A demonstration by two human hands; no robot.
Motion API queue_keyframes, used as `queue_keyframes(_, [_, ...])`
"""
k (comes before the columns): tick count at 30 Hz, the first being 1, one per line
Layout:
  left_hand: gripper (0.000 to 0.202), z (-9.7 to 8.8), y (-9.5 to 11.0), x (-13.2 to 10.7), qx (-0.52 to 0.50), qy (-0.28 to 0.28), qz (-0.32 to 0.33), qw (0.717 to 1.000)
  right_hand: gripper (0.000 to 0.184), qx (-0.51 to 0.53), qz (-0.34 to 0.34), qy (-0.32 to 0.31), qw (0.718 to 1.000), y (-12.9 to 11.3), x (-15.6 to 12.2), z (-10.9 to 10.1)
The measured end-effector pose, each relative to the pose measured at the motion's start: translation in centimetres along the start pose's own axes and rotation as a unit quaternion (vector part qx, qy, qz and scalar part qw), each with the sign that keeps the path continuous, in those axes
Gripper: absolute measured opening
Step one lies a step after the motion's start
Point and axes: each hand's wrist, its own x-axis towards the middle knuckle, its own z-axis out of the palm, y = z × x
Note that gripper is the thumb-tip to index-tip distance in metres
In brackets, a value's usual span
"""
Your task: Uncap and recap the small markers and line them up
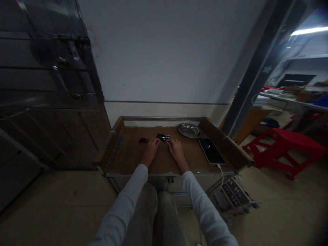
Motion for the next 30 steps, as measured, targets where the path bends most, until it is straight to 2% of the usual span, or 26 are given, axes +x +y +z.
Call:
queue_keyframes(6, [0.013,0.0,0.0,0.1,-0.022,0.007,0.008,1.0,0.021,0.03,0.001,0.006,1.0,0.1,0.0,0.0])
queue_keyframes(10, [0.013,-0.1,0.2,0.0,-0.016,-0.009,0.024,1.0,0.022,0.062,-0.021,0.009,0.998,0.1,-0.2,0.0])
queue_keyframes(16, [0.016,0.2,0.1,0.0,0.035,-0.005,0.055,0.998,0.023,0.059,-0.063,-0.006,0.996,0.1,-0.3,0.0])
queue_keyframes(21, [0.023,1.5,0.3,0.9,0.102,-0.018,0.088,0.991,0.025,-0.008,0.02,0.04,0.999,0.2,-0.3,-0.3])
queue_keyframes(24, [0.02,2.6,0.5,2.0,0.137,-0.049,0.1,0.984,0.027,-0.024,0.073,0.078,0.994,0.3,-0.4,-0.7])
queue_keyframes(30, [0.014,3.4,1.1,3.7,0.185,-0.082,0.12,0.972,0.031,-0.051,0.08,0.086,0.992,0.3,-0.5,-0.9])
